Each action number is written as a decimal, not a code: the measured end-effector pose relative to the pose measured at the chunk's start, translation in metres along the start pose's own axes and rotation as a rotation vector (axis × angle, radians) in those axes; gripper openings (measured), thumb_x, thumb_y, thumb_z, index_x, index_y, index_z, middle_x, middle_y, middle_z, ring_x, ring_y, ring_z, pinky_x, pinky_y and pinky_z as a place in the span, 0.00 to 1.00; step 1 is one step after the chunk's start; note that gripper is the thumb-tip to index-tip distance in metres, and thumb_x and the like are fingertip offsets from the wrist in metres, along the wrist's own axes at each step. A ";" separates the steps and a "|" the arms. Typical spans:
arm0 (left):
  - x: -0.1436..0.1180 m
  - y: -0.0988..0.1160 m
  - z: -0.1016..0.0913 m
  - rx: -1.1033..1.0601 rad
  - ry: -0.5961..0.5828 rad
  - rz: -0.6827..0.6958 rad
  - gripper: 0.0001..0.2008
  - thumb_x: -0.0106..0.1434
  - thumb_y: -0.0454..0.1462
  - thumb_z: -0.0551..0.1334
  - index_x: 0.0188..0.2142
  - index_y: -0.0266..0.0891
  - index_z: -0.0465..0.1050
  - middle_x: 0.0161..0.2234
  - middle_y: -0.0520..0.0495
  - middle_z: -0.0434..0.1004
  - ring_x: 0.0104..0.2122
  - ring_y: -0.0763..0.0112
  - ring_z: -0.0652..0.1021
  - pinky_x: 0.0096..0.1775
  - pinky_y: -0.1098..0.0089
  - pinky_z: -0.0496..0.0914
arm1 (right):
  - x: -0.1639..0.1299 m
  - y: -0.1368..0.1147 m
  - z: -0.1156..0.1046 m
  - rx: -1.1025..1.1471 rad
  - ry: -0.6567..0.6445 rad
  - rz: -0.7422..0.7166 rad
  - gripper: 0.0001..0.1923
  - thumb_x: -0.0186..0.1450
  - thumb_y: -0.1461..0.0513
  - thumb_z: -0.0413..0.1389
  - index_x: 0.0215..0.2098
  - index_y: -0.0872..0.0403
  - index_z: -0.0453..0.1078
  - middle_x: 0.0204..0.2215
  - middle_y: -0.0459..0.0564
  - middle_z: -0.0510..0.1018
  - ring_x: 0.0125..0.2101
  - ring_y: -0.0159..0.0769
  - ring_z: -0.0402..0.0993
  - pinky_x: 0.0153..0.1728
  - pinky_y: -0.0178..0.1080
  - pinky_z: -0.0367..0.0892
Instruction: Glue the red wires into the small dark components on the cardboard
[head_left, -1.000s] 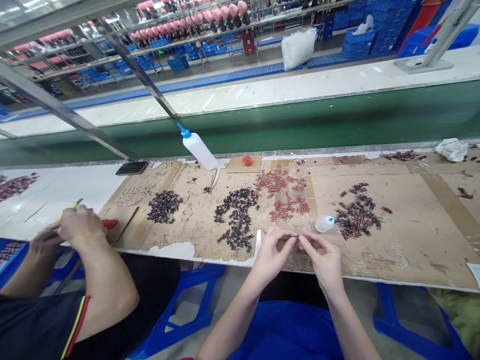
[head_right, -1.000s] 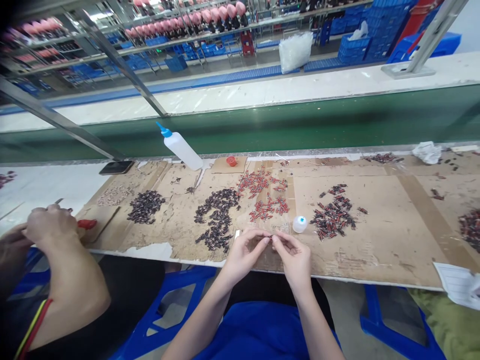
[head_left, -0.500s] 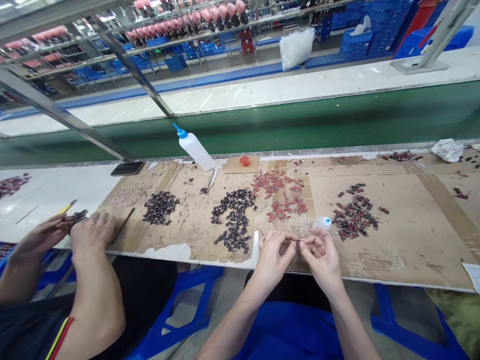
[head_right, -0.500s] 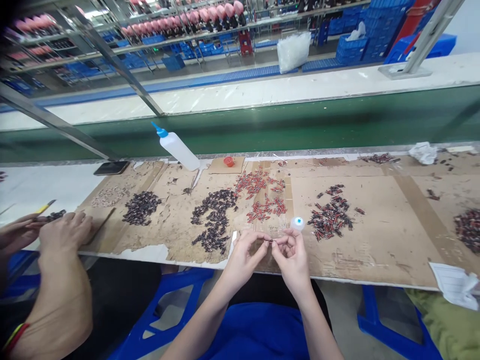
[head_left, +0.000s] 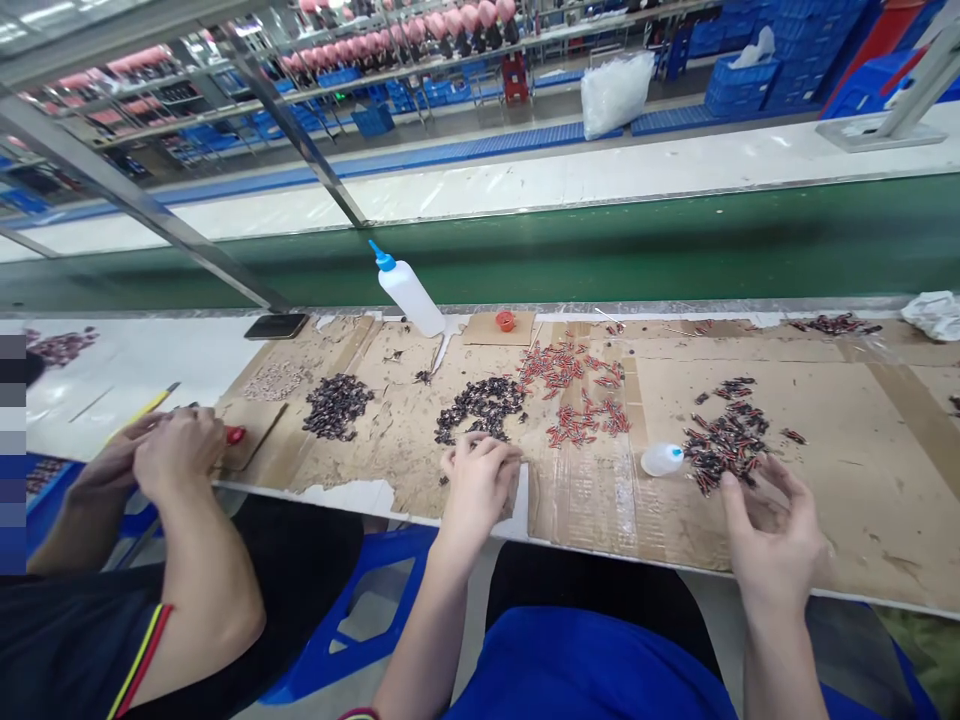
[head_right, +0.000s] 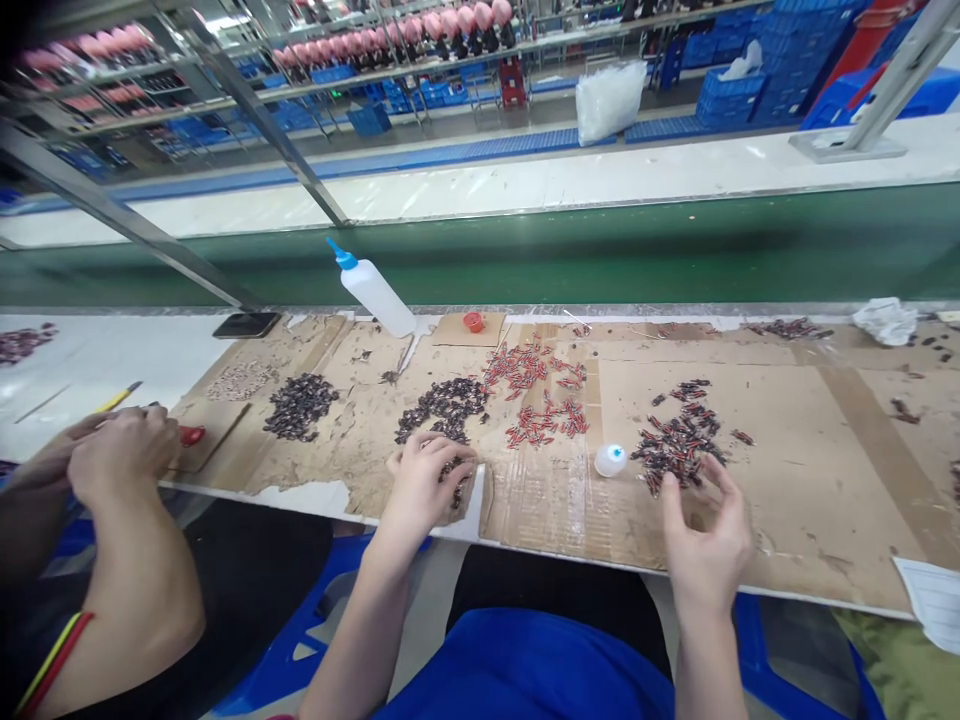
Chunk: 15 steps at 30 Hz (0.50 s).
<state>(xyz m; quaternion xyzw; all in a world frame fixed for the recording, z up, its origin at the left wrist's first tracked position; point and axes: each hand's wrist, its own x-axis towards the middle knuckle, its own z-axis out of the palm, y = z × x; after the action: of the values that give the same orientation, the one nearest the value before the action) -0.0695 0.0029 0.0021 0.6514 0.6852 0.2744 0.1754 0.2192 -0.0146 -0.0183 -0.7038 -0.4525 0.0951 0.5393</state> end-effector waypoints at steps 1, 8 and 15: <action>-0.001 -0.007 0.000 0.043 0.012 -0.010 0.07 0.57 0.32 0.64 0.27 0.46 0.79 0.33 0.45 0.81 0.48 0.49 0.67 0.50 0.46 0.54 | 0.003 0.001 0.001 -0.072 -0.029 -0.083 0.26 0.58 0.50 0.61 0.51 0.54 0.69 0.46 0.59 0.76 0.42 0.46 0.73 0.46 0.52 0.68; -0.010 -0.021 0.016 0.158 0.029 0.050 0.10 0.57 0.29 0.62 0.26 0.45 0.78 0.32 0.44 0.79 0.47 0.49 0.66 0.47 0.48 0.55 | 0.003 0.007 0.029 -0.196 -0.274 -0.438 0.28 0.58 0.46 0.59 0.50 0.53 0.69 0.46 0.59 0.75 0.51 0.53 0.63 0.53 0.58 0.60; -0.003 -0.011 0.001 0.099 -0.115 0.064 0.09 0.60 0.28 0.59 0.30 0.44 0.75 0.35 0.46 0.80 0.49 0.54 0.67 0.50 0.53 0.57 | 0.008 0.007 0.033 -0.129 -0.348 -0.426 0.17 0.62 0.47 0.56 0.38 0.52 0.68 0.46 0.59 0.76 0.59 0.54 0.57 0.55 0.58 0.57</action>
<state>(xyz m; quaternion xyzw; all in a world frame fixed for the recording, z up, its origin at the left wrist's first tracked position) -0.0775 0.0000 -0.0058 0.6956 0.6655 0.2077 0.1735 0.2072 0.0133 -0.0344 -0.5988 -0.6812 0.0702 0.4153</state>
